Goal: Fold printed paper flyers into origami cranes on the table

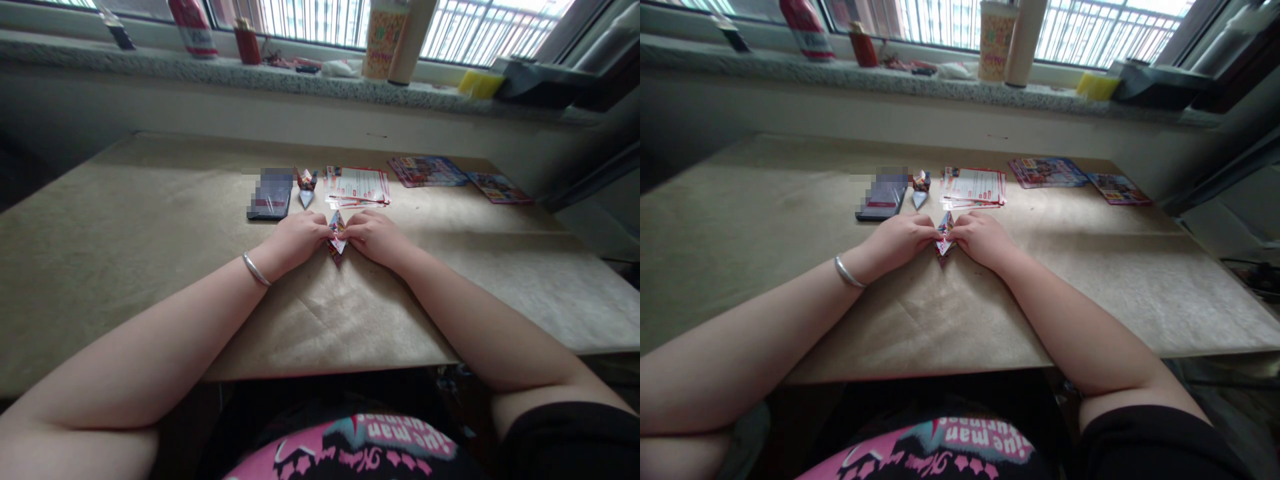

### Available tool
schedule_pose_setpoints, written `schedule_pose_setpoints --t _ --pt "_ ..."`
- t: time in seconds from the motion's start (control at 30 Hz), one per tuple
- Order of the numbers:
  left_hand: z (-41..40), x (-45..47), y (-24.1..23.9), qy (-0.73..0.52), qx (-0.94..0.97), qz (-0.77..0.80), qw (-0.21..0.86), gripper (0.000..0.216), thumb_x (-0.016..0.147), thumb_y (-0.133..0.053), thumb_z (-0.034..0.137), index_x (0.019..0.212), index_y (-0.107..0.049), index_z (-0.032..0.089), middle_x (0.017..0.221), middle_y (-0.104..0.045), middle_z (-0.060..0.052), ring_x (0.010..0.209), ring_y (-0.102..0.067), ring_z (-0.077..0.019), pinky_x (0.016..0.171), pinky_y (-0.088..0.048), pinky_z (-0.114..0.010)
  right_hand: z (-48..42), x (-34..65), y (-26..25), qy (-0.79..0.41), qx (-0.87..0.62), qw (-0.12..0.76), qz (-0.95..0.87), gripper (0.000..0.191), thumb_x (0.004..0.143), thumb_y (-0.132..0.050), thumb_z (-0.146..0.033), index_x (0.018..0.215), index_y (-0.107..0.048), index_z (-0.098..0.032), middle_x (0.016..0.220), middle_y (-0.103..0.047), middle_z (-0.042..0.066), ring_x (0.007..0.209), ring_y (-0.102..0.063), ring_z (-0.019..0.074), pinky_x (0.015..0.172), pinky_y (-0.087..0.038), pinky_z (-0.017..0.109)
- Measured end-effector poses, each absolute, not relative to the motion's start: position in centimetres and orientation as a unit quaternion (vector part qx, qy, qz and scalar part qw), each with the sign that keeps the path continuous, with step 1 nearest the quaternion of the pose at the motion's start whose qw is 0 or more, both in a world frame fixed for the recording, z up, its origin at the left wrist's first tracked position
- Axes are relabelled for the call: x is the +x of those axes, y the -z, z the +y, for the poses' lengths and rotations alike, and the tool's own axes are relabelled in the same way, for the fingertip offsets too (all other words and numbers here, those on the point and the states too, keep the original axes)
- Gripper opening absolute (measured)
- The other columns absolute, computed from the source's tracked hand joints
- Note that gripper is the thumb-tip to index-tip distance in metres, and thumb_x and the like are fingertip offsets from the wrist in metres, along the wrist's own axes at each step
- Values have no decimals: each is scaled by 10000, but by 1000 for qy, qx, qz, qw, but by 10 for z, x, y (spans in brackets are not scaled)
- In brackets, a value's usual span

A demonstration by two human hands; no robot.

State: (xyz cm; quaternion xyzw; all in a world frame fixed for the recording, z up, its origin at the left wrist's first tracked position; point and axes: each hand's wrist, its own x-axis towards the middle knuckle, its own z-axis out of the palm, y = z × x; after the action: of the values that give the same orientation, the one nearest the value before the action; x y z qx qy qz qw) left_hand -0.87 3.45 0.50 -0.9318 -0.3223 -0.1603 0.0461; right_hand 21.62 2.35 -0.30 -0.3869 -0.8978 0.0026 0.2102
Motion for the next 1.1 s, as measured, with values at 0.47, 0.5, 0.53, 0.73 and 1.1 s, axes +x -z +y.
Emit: schedule_pose_setpoints --t 0.47,0.5,0.53,0.73,1.1 --pt "27 -9 -18 84 -931 -344 85 257 941 -534 241 894 -785 215 865 -691 -59 739 -612 -183 629 -404 -293 23 222 -6 10 -376 169 -911 219 900 -599 -204 941 -807 -263 977 -765 39 903 -621 215 853 -467 370" --pt "26 -9 -19 81 -930 -347 86 260 938 -533 241 877 -784 210 867 -693 -59 739 -614 -186 624 -400 -296 23 223 -7 8 -371 164 -914 226 905 -591 -201 943 -806 -261 986 -768 35 915 -624 214 862 -469 370" --pt "26 -9 -19 79 -929 -350 87 261 936 -532 242 871 -783 208 870 -694 -58 744 -618 -190 620 -399 -298 23 225 -8 6 -365 160 -917 233 912 -582 -198 945 -804 -261 994 -771 28 927 -627 212 871 -472 369" --pt "21 -8 -24 54 -924 -369 87 256 916 -532 209 893 -787 220 905 -709 -52 818 -639 -220 633 -427 -311 23 229 -10 1 -349 155 -924 246 916 -566 -177 946 -801 -244 1010 -779 9 933 -643 211 888 -496 376" --pt "11 -6 -20 89 -914 -388 79 358 951 -461 306 796 -751 163 912 -686 -85 796 -624 -202 702 -491 -316 18 227 -7 -3 -341 186 -922 230 908 -562 -169 941 -782 -224 1120 -761 47 1048 -650 224 969 -509 424"
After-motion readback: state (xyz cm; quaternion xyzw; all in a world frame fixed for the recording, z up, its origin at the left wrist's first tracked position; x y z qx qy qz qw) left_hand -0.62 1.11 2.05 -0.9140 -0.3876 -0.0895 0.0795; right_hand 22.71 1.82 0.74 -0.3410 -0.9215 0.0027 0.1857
